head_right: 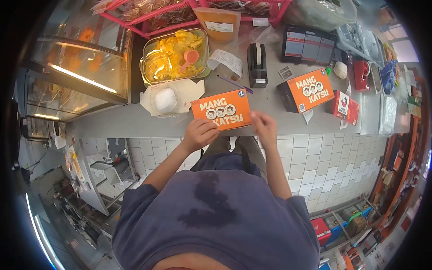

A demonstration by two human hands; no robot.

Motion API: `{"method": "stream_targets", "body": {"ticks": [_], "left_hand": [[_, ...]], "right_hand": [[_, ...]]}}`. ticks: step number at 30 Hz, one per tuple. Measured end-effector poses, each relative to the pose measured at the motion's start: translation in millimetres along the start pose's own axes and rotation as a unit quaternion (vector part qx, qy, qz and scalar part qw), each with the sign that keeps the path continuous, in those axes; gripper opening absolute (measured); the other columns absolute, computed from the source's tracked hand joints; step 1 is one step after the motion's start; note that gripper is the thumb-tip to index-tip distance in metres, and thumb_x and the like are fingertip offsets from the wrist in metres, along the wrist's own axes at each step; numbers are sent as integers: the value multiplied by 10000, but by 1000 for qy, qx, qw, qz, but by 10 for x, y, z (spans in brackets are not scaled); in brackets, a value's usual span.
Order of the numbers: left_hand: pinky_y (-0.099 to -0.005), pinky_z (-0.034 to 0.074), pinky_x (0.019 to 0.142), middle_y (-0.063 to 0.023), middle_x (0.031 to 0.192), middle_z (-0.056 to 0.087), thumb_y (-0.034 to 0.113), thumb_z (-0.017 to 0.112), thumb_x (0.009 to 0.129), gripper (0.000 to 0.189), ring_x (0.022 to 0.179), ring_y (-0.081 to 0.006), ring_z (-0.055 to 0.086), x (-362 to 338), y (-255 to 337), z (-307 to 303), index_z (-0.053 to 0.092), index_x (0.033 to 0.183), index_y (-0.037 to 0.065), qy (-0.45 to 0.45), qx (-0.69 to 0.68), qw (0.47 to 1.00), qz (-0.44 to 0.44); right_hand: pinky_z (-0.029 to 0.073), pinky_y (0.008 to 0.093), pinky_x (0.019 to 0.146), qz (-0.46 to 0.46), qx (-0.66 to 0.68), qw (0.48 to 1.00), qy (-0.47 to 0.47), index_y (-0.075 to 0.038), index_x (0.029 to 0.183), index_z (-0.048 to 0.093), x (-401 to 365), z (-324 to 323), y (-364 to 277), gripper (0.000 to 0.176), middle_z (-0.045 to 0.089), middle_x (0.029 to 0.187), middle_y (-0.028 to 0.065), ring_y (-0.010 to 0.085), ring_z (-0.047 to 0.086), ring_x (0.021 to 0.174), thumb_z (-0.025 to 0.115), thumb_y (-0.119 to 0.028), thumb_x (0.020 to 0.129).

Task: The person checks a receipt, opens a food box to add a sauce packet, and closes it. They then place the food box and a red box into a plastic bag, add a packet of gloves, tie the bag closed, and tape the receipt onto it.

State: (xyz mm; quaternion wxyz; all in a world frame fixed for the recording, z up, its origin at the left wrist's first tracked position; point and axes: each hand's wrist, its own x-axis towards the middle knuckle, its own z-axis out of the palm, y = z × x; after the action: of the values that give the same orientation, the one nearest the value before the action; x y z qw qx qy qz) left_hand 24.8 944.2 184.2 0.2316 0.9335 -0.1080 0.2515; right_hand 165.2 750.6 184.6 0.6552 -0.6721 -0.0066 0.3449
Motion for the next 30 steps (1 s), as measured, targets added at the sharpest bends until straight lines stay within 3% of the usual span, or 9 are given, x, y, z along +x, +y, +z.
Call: {"method": "stream_targets", "body": {"ticks": [8,11,14,18,20,23,25,28,30], "left_hand": [[-287,423,576,-23,746,557,93,665,661,190,640,-177,548,-170,-107,164,622,844,63,-12,-90,996,-13],[-299,421,581,-34,832,560,101,707,635,313,716,-184,542,-94,-98,137,626,935,72,-18,-71,997,3],[-319,424,665,-51,958,530,126,696,645,397,836,-207,518,-58,-70,91,609,1031,97,-43,-14,999,-27],[-358,395,766,-57,1039,508,163,681,659,365,928,-232,486,-27,-29,26,618,1018,139,-50,5,998,-49],[-388,354,820,-38,1078,511,176,669,654,368,1008,-235,468,-5,-36,13,616,1018,169,-48,12,997,-54],[-388,326,861,-59,1147,487,193,681,642,387,1071,-258,435,-30,-56,47,617,1023,178,-59,-6,996,-60],[-391,320,878,-90,1173,464,202,686,637,369,1091,-273,418,-11,-34,-59,622,999,175,-32,-20,995,-89],[-421,278,957,-193,1265,339,227,710,647,468,1145,-334,354,-176,45,-93,562,1079,128,26,-32,988,-146],[-423,258,973,-223,1279,294,256,690,692,649,1142,-345,358,-446,89,101,404,1235,44,150,-120,903,-385]], "right_hand": [[326,176,445,-69,-6,995,72,-18,991,642,-303,872,551,202,546,598,-27,16,427,495,626,-113,814],[326,184,443,-78,-20,989,120,-33,1159,528,-379,893,457,367,535,602,-29,24,415,484,625,-90,810],[340,203,442,-96,71,992,41,-76,1256,403,-249,708,711,529,511,575,-34,29,410,477,647,-81,786],[390,255,448,-206,-196,959,18,-144,1219,436,-175,535,776,578,516,565,30,128,494,465,710,-122,710],[422,286,463,-349,-373,854,98,-151,1192,474,-127,521,749,578,550,596,55,190,529,493,730,-136,674],[437,255,463,-370,-423,805,189,-161,1216,481,-65,290,778,657,588,626,46,139,526,463,759,-118,623],[453,264,550,-219,-327,886,244,-108,1233,461,-132,127,663,654,622,821,45,114,569,640,735,-66,640],[449,323,680,-274,-217,890,294,-81,1256,424,-183,-26,335,662,557,1076,60,170,544,884,712,-81,660],[399,392,838,-218,-136,942,216,-68,1300,368,-87,-50,312,625,434,1253,75,220,449,1074,644,-197,755]]}}
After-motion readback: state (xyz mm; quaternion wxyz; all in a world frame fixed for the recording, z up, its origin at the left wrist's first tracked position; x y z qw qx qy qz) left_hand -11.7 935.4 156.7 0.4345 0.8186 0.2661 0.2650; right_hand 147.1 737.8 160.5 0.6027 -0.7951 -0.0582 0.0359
